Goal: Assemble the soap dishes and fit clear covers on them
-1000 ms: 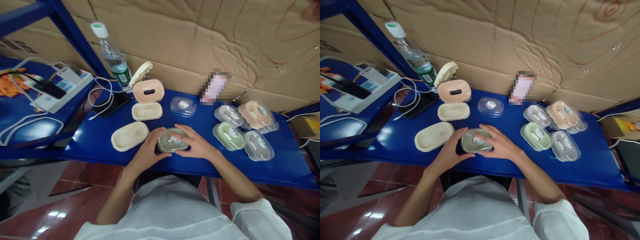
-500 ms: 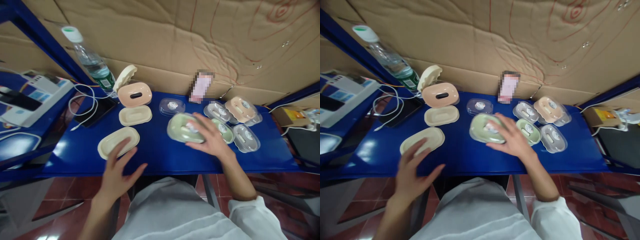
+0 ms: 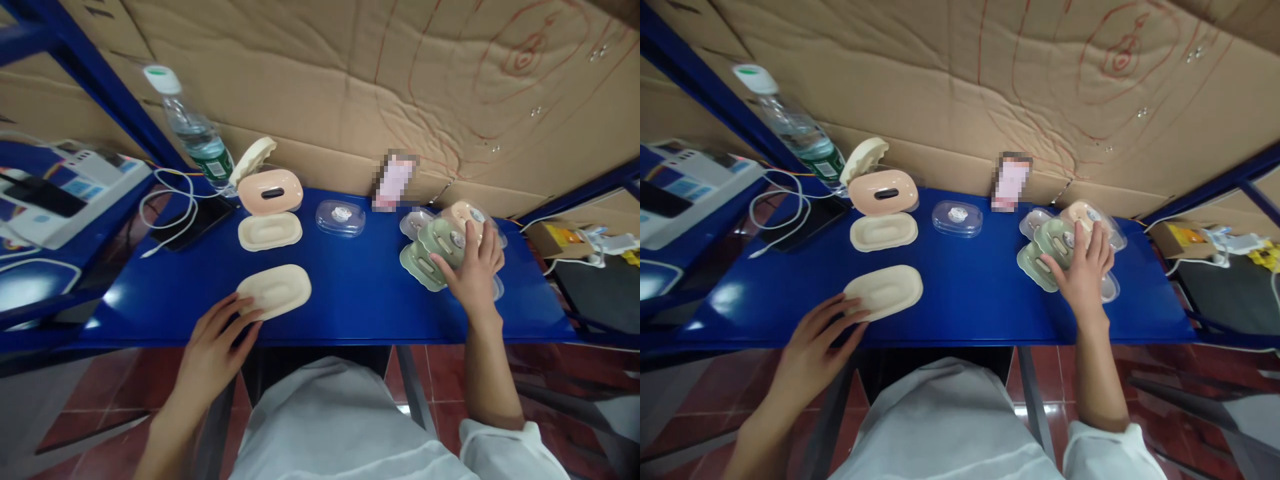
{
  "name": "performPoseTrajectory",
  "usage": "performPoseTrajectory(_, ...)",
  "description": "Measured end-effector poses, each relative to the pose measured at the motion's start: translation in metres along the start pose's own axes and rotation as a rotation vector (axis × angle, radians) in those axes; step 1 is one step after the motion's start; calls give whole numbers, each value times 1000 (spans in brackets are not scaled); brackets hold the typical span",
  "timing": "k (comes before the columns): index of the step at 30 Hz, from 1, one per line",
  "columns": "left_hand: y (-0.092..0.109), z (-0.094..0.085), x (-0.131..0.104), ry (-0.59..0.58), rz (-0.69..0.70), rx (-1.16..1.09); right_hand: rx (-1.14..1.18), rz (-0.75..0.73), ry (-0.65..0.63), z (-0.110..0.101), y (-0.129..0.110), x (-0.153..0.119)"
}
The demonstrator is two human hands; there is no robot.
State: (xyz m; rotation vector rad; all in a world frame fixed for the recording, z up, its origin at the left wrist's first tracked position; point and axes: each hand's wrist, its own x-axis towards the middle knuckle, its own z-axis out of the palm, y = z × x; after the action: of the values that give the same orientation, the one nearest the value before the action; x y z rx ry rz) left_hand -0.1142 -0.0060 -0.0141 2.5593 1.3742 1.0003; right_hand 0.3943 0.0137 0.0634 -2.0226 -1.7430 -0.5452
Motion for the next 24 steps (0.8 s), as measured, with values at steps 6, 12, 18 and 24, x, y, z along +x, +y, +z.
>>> performPoseTrajectory(6, 22, 17, 19, -29, 42, -73, 276, -513, -311, 12, -113, 7)
performPoseTrajectory(12, 22, 22, 34, -63, 39, -63, 257, -521, -395, 81, -169, 59)
performPoseTrajectory(18, 19, 22, 37, -67, 35, -80, 169, -539, -326, 89, -171, 64)
performPoseTrajectory(24, 23, 25, 40, -74, -5, -90, 208, -849, -260, 74, -228, 85)
